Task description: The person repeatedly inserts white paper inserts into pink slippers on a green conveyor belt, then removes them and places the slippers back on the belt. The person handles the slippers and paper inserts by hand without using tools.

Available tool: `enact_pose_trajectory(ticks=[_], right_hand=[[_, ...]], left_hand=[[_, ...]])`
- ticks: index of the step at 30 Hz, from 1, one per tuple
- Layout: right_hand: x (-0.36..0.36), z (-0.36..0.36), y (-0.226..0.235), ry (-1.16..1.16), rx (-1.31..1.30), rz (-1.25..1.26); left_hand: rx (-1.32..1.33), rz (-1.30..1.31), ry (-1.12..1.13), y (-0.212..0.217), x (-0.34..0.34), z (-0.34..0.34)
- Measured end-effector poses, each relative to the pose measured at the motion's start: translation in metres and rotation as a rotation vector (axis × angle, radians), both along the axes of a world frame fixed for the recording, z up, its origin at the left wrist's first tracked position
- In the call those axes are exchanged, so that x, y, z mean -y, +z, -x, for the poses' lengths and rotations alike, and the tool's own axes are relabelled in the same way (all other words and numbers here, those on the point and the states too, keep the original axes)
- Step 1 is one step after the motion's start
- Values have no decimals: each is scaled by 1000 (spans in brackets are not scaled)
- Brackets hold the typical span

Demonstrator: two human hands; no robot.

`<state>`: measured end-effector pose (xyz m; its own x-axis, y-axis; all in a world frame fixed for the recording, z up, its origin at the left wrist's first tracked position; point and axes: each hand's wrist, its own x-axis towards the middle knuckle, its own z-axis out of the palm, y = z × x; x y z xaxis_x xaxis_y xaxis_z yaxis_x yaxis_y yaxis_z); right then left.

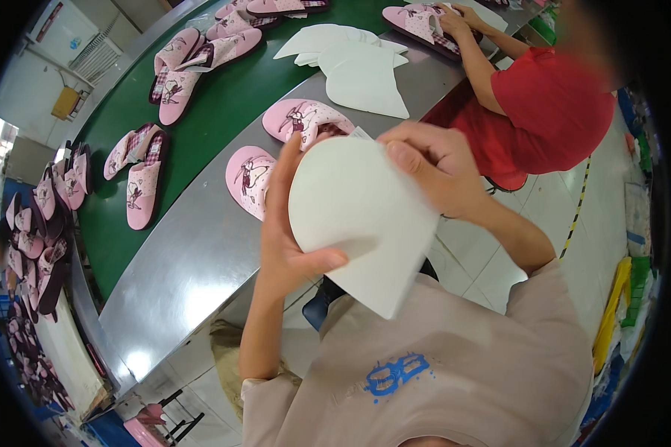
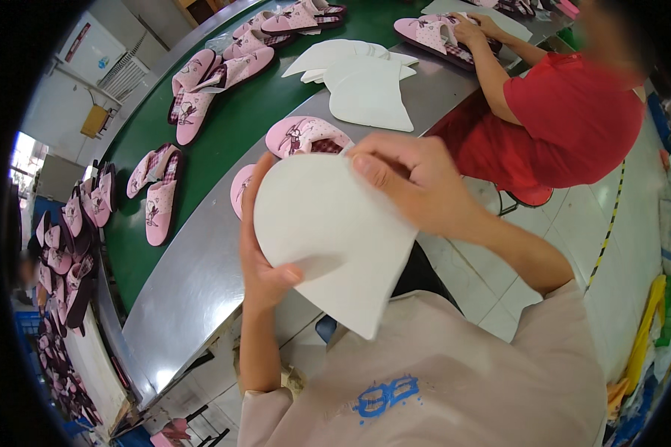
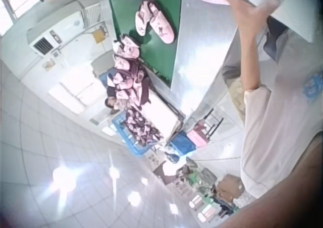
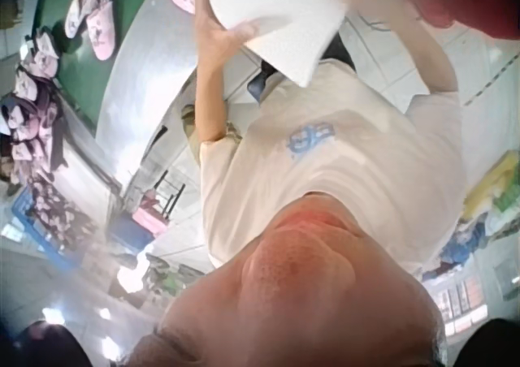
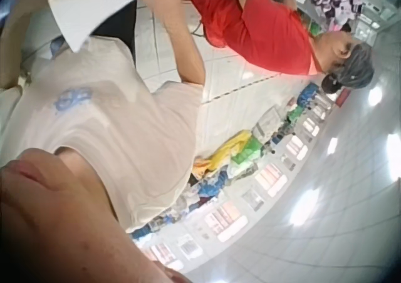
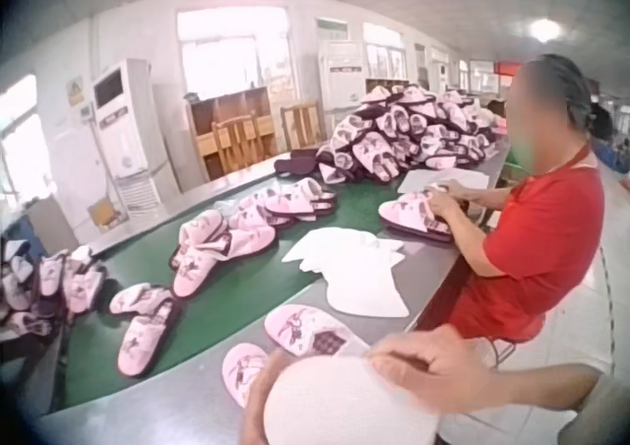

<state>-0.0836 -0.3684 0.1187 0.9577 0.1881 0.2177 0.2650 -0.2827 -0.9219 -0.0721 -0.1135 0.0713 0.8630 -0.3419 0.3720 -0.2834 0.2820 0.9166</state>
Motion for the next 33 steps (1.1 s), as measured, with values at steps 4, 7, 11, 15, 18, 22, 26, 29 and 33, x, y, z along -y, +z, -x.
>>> enact_pose_trajectory(ticks=[4, 7, 11, 15, 18, 22, 26, 29, 33], right_hand=[[-33, 28, -27, 133, -467, -581], [-49, 48, -40, 207, -763, -760], [-41, 62, -74, 146, -414, -700], [-13, 67, -86, 136, 212, -325], [-31, 72, -82, 58, 349, -211], [-9, 71, -75, -207, 181, -176], [23, 58, -86, -558, 253, -69], [34, 54, -95, -606, 203, -42], [42, 53, -95, -515, 150, -6]], left_hand=[[-9, 163, -147, -13, 23, 9], [143, 2, -181, -22, 3, 10], [-36, 142, 122, -13, -14, 28], [-12, 67, 309, -16, -18, 30], [178, -192, 172, -29, 6, 24], [234, -225, 115, -12, 19, -11], [626, -883, 371, -2, 45, -52], [837, -1183, 440, -31, 66, -72], [704, -1116, 411, -36, 61, -58]])
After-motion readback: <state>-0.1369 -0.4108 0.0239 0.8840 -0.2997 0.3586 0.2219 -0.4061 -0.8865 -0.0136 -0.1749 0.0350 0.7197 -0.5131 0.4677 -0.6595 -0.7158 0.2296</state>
